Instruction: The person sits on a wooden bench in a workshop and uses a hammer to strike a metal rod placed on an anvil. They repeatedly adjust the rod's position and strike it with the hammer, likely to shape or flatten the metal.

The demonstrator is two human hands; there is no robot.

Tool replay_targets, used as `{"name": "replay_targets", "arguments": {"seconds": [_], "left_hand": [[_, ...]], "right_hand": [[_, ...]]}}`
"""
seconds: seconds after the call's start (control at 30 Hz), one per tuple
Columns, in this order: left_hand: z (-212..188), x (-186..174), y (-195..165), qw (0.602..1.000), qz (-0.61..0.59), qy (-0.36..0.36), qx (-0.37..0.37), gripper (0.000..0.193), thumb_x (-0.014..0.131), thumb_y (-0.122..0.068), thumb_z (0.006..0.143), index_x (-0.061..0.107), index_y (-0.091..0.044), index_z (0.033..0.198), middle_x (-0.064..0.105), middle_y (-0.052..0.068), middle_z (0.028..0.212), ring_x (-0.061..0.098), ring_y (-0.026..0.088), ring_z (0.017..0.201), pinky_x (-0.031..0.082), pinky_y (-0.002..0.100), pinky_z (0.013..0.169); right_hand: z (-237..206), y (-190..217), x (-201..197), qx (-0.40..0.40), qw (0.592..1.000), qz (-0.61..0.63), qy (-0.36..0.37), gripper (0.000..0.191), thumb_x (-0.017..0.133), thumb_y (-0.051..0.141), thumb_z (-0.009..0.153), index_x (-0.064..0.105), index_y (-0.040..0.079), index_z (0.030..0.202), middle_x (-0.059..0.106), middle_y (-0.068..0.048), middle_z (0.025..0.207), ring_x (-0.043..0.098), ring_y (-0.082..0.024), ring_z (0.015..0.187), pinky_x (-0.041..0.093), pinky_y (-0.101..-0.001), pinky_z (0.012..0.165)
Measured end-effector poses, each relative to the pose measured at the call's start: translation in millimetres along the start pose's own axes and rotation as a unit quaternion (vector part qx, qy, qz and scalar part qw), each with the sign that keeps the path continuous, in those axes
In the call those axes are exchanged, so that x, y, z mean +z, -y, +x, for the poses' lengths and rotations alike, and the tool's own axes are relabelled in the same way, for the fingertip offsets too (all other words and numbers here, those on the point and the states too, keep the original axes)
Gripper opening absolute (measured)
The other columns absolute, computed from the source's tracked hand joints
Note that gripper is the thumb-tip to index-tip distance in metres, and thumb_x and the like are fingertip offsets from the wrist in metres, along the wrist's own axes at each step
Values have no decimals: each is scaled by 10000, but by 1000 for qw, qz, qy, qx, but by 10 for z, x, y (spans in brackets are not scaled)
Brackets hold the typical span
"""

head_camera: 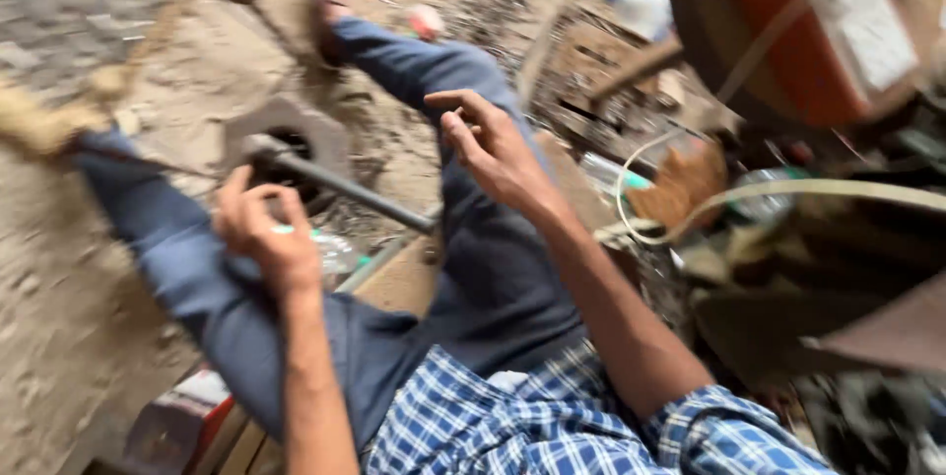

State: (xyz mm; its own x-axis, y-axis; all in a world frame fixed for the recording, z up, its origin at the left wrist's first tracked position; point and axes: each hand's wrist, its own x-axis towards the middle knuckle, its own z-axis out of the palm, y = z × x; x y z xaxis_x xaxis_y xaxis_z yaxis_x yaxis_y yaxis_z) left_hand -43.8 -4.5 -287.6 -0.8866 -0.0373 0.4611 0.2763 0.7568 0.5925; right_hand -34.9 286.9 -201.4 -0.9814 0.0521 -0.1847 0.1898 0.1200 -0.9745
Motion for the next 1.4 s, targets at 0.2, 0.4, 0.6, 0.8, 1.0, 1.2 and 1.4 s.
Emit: {"name": "replay_targets", "arguments": {"seconds": [0.2,0.4,0.6,0.8,1.0,1.2,1.4], "left_hand": [[-7,82,-32,999,34,-7,-36,198,681,-198,1084,615,-18,1033,601,202,1420,459,430,1359,338,548,1136],[-398,924,621,997,32,-47,-56,300,515,-245,1188,608,9,1058,591,166,1449,501,380,1313,374,530,1133],[-919,1422,906,997,39,-42,-52,280,537,-248,1160,655,0,1102,567,172,1433,497,389,1292,370,522,1113],[-934,1281,394,997,27,-24,-70,262,550,-243,1138,669,-9,1133,544,160,1464,476,377,1296,367,510,1128],[-816,937,105,997,39,-26,-55,255,592,-242,1092,674,-7,1148,541,158,1481,484,362,1337,332,515,1144],[-766,756,37,995,51,-52,-63,172,646,-221,1017,686,-69,1087,547,163,1432,488,375,1328,333,514,1120],[-411,-116,-449,993,43,-81,-78,121,640,-171,981,672,-96,1071,561,139,1442,485,372,1343,338,505,1130]], "right_hand": [[-887,607,-1057,-15,967,-253,6,291,510,192,1077,662,117,1313,690,-79,1037,663,-158,837,611,-350,716],[-1226,-501,-1705,84,894,-440,-9,263,567,247,1036,658,99,1234,702,-108,965,704,-264,791,569,-432,717],[-1927,-2003,-2233,251,798,-542,80,364,701,322,882,644,126,1183,700,-131,1022,680,-332,921,537,-444,797],[-2929,-2449,-2704,504,686,-491,186,386,842,385,818,758,160,1119,756,-68,1049,731,-248,961,608,-410,863],[-3863,-2814,-2088,499,774,-389,-34,755,850,439,680,622,14,1261,784,-210,975,751,-331,853,651,-464,797],[-4321,-3328,-1425,356,786,-458,-213,687,839,545,643,641,-35,953,671,-279,993,645,-468,957,520,-557,746],[-4559,-2603,-1551,380,856,-308,-165,707,889,470,611,680,9,1105,778,-229,1004,746,-360,969,604,-479,831]]}}
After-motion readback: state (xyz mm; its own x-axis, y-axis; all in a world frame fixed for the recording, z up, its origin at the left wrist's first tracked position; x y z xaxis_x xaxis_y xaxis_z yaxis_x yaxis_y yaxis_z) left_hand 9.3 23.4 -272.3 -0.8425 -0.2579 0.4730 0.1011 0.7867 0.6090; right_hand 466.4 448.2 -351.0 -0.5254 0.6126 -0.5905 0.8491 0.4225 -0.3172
